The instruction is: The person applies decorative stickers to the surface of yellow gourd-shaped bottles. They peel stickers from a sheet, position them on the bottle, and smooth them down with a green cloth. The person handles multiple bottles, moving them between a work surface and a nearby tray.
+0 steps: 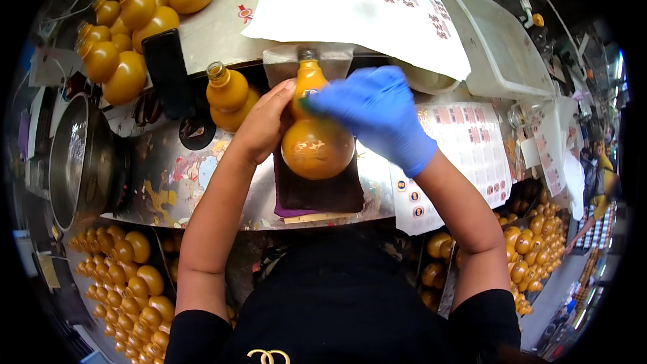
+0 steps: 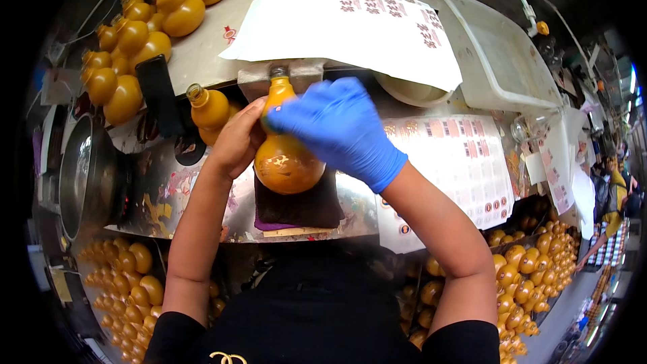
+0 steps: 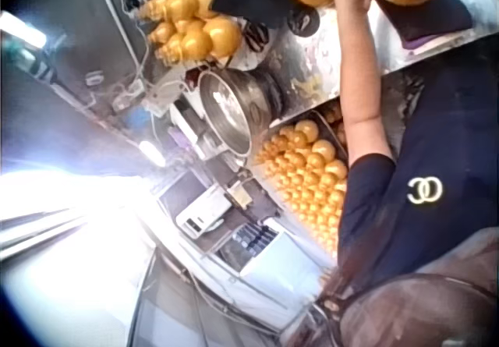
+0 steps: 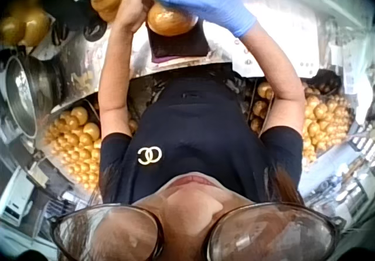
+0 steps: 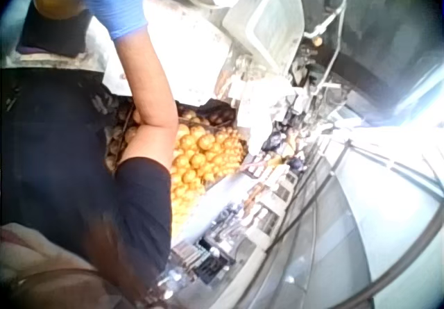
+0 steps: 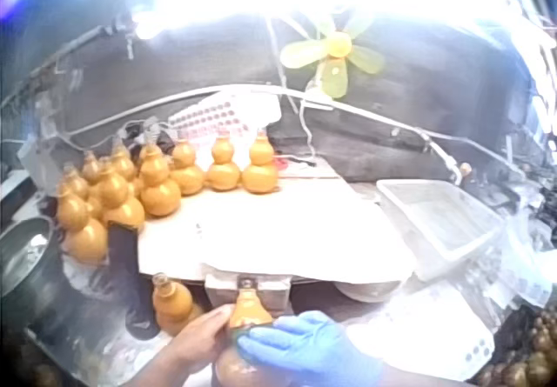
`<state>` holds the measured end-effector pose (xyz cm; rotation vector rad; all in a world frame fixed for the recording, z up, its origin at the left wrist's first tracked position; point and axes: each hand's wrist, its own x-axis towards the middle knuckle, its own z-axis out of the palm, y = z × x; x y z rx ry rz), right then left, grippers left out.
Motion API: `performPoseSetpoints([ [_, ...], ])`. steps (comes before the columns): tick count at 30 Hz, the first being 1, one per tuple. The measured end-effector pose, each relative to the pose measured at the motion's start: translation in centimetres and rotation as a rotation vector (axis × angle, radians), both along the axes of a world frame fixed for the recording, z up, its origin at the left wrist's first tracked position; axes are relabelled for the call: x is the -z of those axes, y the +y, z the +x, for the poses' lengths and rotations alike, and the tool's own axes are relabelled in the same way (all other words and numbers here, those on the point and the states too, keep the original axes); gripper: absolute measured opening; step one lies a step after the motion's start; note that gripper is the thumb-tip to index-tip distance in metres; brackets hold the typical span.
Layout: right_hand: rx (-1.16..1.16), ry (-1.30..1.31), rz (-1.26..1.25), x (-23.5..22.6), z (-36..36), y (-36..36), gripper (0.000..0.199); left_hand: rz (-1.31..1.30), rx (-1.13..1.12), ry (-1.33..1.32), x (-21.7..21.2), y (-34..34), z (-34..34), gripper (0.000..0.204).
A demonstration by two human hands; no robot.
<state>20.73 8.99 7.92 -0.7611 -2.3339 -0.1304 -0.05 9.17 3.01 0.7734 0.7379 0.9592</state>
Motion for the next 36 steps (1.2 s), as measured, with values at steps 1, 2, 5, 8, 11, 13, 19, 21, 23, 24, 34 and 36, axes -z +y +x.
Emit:
performPoseSetpoints([
  [1, -0.055, 0.06, -0.034, 0.4, -0.1, -0.9, 0.028, -0.036, 0.044, -0.028, 0.1, 0.4, -0.7, 0.047],
  [2, -0.13, 0.123, -0.066, 1.2, 0.1, -1.3, 0.029, -0.072, 0.068, -0.051, 0.1, 0.6, -0.7, 0.05],
  [5, -0.221, 0.262, -0.269, 3.1, 1.6, -1.0, 0.032, -0.087, 0.019, 0.046, -0.3, 0.9, 0.2, 0.056],
  [8, -0.207, 0.297, -0.152, 2.2, 1.4, -0.8, 0.03, -0.069, 0.0, 0.093, 0.0, 1.0, 0.0, 0.055],
  [11, -0.033, 0.171, 0.047, 0.0, 0.5, -1.2, 0.021, 0.005, 0.027, 0.118, -0.4, 0.5, -0.4, 0.05],
  [13, -0.094, 0.18, -0.014, 1.0, 0.0, -0.6, 0.022, 0.058, 0.042, 0.179, 0.0, 0.3, -0.4, 0.047],
  [19, -0.127, 0.188, -0.07, 2.9, 0.1, -0.4, 0.023, 0.025, 0.044, 0.134, -0.2, -0.1, -0.4, 0.044],
  [21, -0.149, 0.163, -0.038, 2.9, 0.2, -0.5, 0.026, 0.018, 0.042, 0.137, -0.1, 0.0, -0.4, 0.043],
  [23, -0.148, 0.189, -0.058, 2.7, 0.2, -0.6, 0.025, 0.007, 0.04, 0.128, -0.5, -0.2, -0.3, 0.042],
  [24, -0.148, 0.201, -0.068, 2.8, 0.2, -0.6, 0.025, 0.0, 0.035, 0.14, -0.5, -0.2, -0.2, 0.042],
  [34, -0.247, 0.381, -0.521, 2.7, 1.9, -0.3, 0.018, 0.148, -0.025, 0.414, -1.6, -0.4, 1.3, 0.057],
  [36, -0.195, 0.687, -0.917, 3.8, 2.3, -1.4, 0.014, 0.158, -0.042, 0.435, -1.7, -0.6, 1.5, 0.058],
])
